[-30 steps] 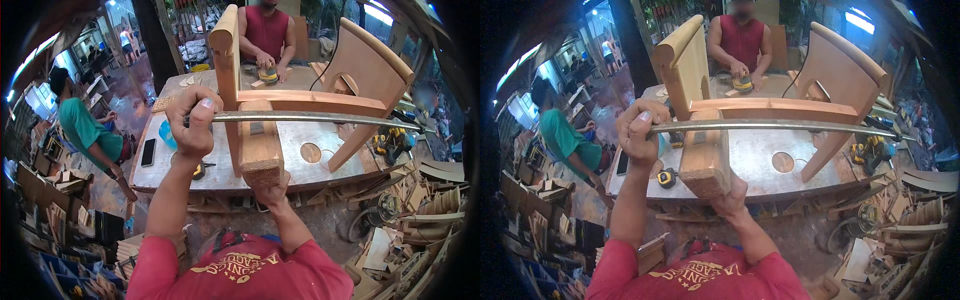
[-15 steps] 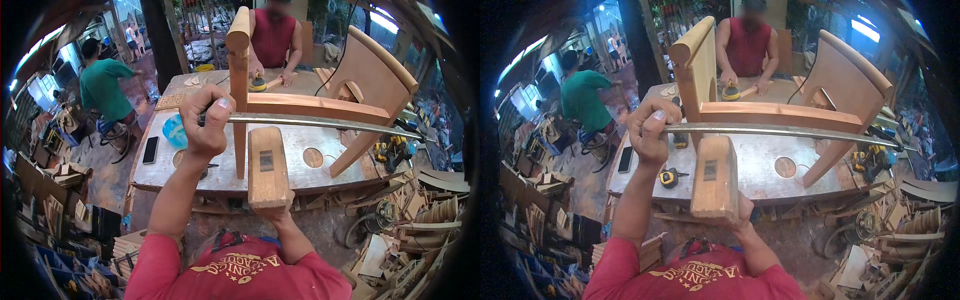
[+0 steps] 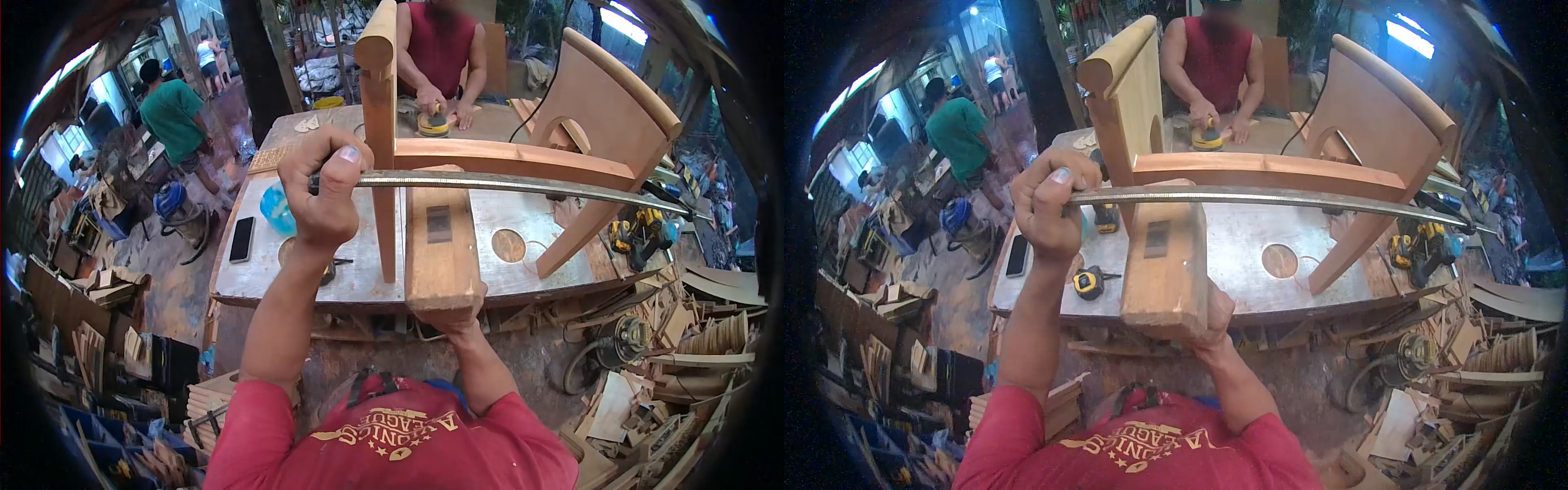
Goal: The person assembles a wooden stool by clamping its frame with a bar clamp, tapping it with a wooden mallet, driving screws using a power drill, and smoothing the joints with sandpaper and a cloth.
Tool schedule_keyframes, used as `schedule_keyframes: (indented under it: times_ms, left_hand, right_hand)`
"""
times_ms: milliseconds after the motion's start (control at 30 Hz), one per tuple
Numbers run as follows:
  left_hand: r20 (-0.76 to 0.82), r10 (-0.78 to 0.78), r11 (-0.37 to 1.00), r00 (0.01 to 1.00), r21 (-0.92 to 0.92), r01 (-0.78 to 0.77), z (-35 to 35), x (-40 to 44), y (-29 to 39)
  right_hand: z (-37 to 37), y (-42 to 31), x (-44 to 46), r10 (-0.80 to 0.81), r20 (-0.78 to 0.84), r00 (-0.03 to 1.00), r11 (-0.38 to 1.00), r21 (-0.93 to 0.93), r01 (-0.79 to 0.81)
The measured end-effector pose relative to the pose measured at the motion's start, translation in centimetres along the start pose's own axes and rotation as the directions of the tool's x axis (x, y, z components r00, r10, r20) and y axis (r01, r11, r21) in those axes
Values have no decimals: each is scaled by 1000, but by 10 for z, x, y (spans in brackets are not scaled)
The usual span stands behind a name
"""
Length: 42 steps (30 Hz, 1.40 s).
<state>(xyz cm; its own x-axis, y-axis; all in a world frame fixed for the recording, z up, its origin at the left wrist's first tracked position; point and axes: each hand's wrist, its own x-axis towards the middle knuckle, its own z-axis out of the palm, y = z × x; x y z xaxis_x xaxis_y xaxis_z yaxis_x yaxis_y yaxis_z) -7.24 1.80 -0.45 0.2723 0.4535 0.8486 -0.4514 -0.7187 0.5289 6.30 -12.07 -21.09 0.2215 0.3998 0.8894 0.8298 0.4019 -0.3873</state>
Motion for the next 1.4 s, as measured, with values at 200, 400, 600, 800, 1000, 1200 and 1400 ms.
schedule_keyframes:
  times_ms: [200,400,600,800,1000,1200,1400]
  left_hand:
    - [-18,-22,998,1000,-54,21,3,0,0]
    - [-48,36,998,998,-41,-38,2,3,-5]
    - [-75,21,996,997,-80,-27,6,6,-5]
    - [-54,14,998,998,-64,-17,5,4,-2]
    - [-53,2,997,999,-83,-6,5,2,-3]
    - [-18,3,993,1000,-116,-5,3,3,-5]
    - [-21,17,991,1000,-130,-20,4,3,-6]
  right_hand:
    - [-7,-16,32,135,15,991,989,56,-135]
    - [5,-4,39,67,-33,997,997,35,-65]
    - [-2,-8,23,-55,-45,997,996,62,58]
    - [-8,-15,45,90,21,996,991,99,-92]
    - [-9,-16,41,-4,6,1000,1000,30,3]
    - [-14,-15,17,135,56,989,984,107,-141]
    - [-29,-21,-57,475,267,838,840,146,-523]
